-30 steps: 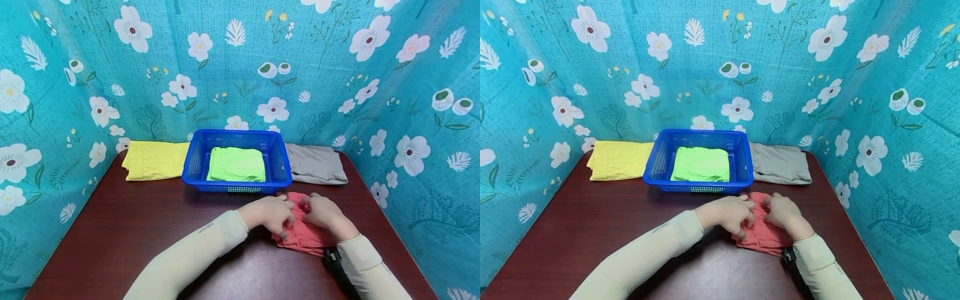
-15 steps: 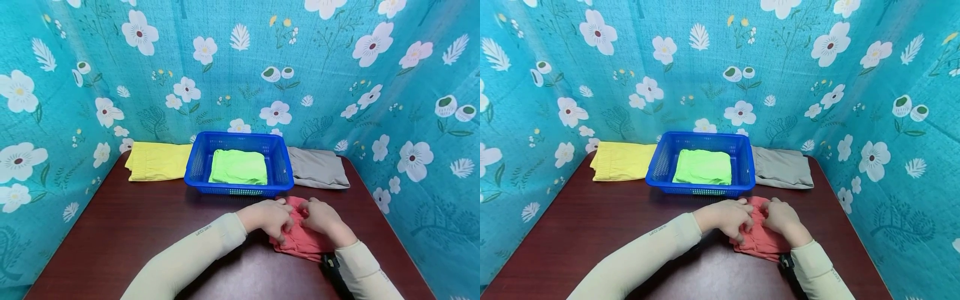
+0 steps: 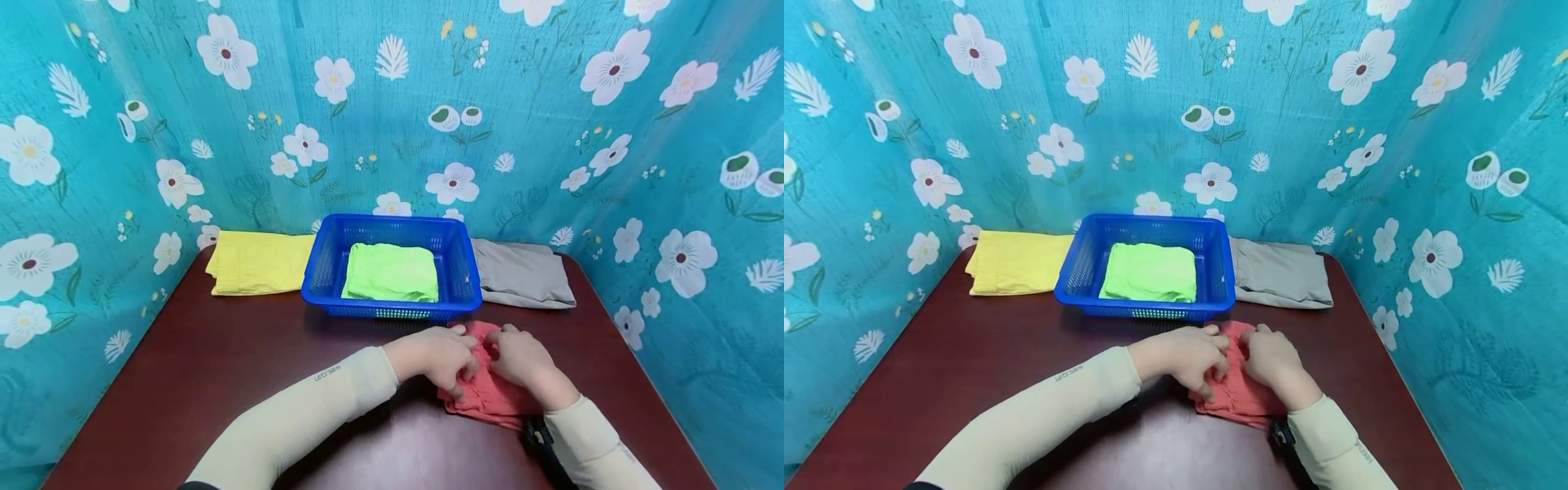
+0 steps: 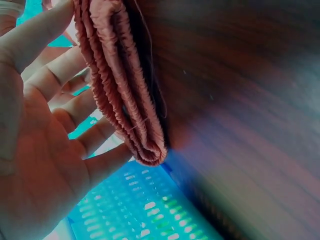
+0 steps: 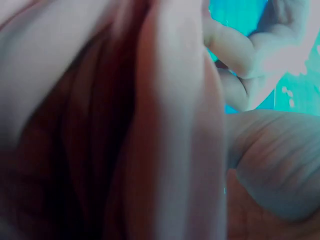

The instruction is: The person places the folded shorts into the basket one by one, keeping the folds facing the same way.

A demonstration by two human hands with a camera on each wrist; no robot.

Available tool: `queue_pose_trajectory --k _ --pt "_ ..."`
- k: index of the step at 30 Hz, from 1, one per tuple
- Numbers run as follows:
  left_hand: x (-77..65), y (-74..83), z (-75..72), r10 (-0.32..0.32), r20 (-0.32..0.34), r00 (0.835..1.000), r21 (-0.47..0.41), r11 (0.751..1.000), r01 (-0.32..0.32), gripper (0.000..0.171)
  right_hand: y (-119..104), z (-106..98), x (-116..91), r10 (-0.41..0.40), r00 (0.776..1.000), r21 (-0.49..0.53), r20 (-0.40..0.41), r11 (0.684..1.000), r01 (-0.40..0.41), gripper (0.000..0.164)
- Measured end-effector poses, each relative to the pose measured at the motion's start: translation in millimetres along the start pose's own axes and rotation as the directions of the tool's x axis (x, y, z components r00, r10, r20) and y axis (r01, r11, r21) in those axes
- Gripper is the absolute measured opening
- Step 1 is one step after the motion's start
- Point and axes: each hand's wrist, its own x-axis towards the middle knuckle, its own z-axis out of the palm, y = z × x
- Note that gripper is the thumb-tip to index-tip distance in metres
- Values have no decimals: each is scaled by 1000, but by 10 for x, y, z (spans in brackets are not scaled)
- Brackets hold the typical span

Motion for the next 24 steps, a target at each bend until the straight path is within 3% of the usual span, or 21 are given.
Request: queue_pose_trajectory --k 9,24 --pt "-242 -100 89 10 -30 1000 -10 1000 -10 29 -201 36 47 -21 1000 3 7 1000 21 29" --pt "-476 -155 106 -14 -24 1000 12 1000 15 28 -478 62 100 -52 999 -36 -8 998 51 29"
